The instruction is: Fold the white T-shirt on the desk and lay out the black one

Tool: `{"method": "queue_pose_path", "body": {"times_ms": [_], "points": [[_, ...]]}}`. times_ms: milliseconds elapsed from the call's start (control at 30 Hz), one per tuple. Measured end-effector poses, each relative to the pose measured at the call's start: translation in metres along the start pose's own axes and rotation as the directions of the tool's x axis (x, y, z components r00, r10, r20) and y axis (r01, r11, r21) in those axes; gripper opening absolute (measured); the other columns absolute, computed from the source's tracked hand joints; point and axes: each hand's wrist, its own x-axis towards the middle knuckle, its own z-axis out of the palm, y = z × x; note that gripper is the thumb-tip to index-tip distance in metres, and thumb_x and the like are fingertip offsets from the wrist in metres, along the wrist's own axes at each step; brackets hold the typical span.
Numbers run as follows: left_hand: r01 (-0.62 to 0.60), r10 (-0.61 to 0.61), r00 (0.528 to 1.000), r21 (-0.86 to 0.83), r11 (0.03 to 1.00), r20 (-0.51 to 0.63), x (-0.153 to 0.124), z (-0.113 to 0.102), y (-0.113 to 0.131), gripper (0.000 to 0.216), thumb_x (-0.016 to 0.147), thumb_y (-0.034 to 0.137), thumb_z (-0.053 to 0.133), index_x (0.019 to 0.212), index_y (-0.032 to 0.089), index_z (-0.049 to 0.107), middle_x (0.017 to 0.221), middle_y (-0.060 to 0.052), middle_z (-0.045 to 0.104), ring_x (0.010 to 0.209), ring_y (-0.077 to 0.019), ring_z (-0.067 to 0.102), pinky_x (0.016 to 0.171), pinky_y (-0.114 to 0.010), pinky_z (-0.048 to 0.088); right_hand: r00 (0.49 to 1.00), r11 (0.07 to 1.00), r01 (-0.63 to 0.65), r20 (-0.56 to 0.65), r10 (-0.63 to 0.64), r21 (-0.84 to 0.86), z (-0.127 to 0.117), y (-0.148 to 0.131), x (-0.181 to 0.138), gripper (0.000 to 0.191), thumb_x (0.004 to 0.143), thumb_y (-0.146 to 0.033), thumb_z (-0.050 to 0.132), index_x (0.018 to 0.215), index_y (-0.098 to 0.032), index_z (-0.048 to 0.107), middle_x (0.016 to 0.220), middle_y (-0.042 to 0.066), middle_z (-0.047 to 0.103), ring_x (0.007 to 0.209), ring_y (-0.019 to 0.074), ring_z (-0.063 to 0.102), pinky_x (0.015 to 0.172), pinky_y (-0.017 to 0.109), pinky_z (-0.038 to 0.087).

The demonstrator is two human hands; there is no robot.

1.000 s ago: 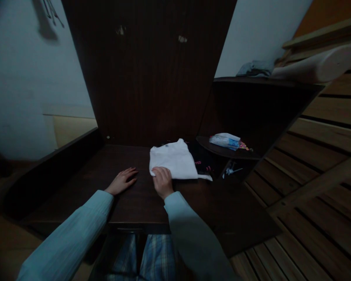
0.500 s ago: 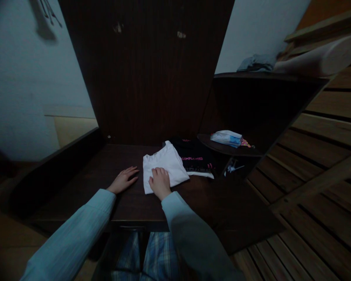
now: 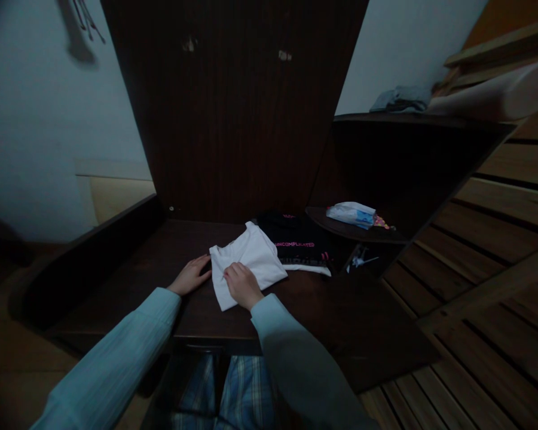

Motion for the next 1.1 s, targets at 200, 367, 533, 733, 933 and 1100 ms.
{"method": "queue_pose_path", "body": {"times_ms": [200, 367, 533, 733, 933, 1100], "points": [[0.038, -0.054, 0.995, -0.181, 0.983, -0.086, -0.001, 0.001, -0.001, 0.072, 0.077, 0.030, 0.046, 0.137, 0.010, 0.013, 0.129, -0.016, 0.046, 0.117, -0.0241, 0.045, 0.098, -0.039, 0.035, 0.994, 0.991, 0.060, -0.100, -0.048, 0.116, -0.004, -0.008, 0.000, 0.012, 0.082, -0.016, 0.040, 0.075, -0.017, 0.050, 0.072, 0.005, 0.053, 0.072, 0.0156, 0.048, 0.066, 0.027, 0.041], [0.050, -0.093, 0.987, -0.296, 0.954, -0.133, -0.003, -0.003, 0.001, 0.065, 0.079, 0.028, 0.041, 0.136, 0.010, 0.017, 0.127, -0.015, 0.048, 0.116, -0.0219, 0.046, 0.096, -0.037, 0.038, 0.989, 0.987, 0.032, -0.148, -0.009, 0.157, -0.004, -0.007, -0.002, 0.010, 0.077, -0.014, 0.042, 0.071, -0.018, 0.049, 0.060, 0.000, 0.049, 0.058, 0.0119, 0.047, 0.058, 0.024, 0.038], [-0.050, -0.014, 0.967, -0.246, 0.968, -0.253, -0.003, -0.007, -0.001, 0.037, 0.080, 0.020, 0.033, 0.110, 0.015, 0.053, 0.116, -0.008, 0.055, 0.111, -0.0170, 0.049, 0.099, -0.034, 0.035, 0.990, 0.987, -0.012, -0.134, 0.033, 0.159, -0.002, -0.007, -0.003, 0.009, 0.075, -0.014, 0.043, 0.071, -0.018, 0.050, 0.055, -0.002, 0.047, 0.052, 0.0100, 0.045, 0.055, 0.022, 0.036], [-0.112, 0.066, 0.952, -0.138, 0.984, -0.298, -0.004, -0.008, 0.004, 0.036, 0.082, 0.025, 0.037, 0.114, 0.015, 0.051, 0.123, -0.011, 0.049, 0.116, -0.0193, 0.042, 0.101, -0.037, 0.033, 1.000, 0.991, -0.005, -0.014, 0.007, 0.134, 0.000, -0.010, -0.002, 0.009, 0.074, -0.013, 0.045, 0.070, -0.019, 0.051, 0.055, -0.003, 0.048, 0.052, 0.0097, 0.046, 0.055, 0.021, 0.036], [-0.275, 0.268, 0.957, -0.059, 0.960, -0.111, -0.001, 0.001, 0.011, 0.055, 0.072, 0.004, 0.035, 0.123, 0.021, 0.044, 0.130, -0.006, 0.045, 0.123, -0.0190, 0.035, 0.103, -0.041, 0.030, 0.997, 0.996, 0.024, 0.066, -0.030, 0.088, 0.001, -0.012, 0.000, 0.009, 0.074, -0.013, 0.047, 0.069, -0.019, 0.052, 0.059, -0.001, 0.052, 0.058, 0.0111, 0.049, 0.059, 0.022, 0.037], [-0.220, 0.210, 0.972, -0.089, 0.972, -0.107, -0.002, 0.003, 0.015, 0.064, 0.067, 0.002, 0.034, 0.130, 0.016, 0.034, 0.119, -0.009, 0.051, 0.111, -0.0200, 0.044, 0.096, -0.039, 0.036, 0.996, 0.995, 0.021, 0.087, -0.030, 0.094, 0.000, -0.013, 0.001, 0.008, 0.073, -0.012, 0.048, 0.069, -0.019, 0.052, 0.061, -0.001, 0.053, 0.059, 0.0113, 0.049, 0.059, 0.022, 0.037]]}}
